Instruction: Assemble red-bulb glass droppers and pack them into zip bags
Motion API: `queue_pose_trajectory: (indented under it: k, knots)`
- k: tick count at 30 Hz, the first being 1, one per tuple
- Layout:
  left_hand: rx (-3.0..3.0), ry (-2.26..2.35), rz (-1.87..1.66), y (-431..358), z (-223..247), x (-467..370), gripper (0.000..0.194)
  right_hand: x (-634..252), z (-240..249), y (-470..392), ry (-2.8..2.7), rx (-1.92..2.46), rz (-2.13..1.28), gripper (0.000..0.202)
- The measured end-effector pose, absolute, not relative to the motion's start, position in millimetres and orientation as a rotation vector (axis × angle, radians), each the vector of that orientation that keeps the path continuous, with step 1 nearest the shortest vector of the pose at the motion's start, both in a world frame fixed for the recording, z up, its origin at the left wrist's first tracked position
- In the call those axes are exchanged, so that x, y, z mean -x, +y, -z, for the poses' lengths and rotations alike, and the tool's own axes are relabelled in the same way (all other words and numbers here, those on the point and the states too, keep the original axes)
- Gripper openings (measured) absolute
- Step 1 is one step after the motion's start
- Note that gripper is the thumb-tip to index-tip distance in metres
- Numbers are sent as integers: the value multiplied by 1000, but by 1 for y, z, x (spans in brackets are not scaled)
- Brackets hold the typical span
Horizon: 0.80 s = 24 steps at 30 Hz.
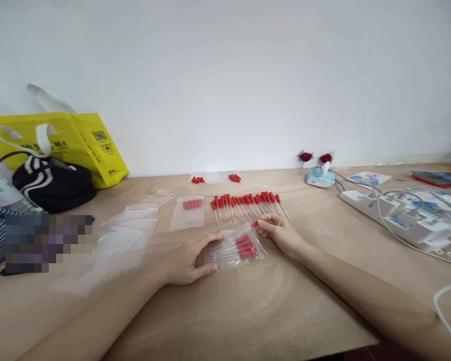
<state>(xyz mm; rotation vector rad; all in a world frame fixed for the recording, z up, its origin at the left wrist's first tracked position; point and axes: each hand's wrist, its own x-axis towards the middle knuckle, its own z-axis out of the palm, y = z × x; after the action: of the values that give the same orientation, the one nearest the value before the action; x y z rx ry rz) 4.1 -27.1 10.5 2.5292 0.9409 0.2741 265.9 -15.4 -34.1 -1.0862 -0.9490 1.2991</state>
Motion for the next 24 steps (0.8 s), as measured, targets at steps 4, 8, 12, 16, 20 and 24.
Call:
queue_pose_trajectory:
  k: [4,8,12,16,20,24]
  knots:
    - [-2520,919,-291,-26,-8,-3,54,-263,38,-17,-1209,1167,-1199,27]
    - [-2518,916,-281,-26,-7,-3,54,-259,42,-14,-1406,1157,-1170,26]
    - [-2517,902,-316,-26,-6,-3,54,-252,43,-8,-1399,1121,-1248,30]
    - [-2522,917,-321,-27,-7,-4,53,-250,45,2,-1317,1203,-1233,32]
    - [-2540,908,-300,-28,-9,-5,52,-251,49,6,-1423,1257,-1083,25]
    - [-2551,878,-315,-27,-9,-6,51,-253,48,5,-1638,1118,-1107,21]
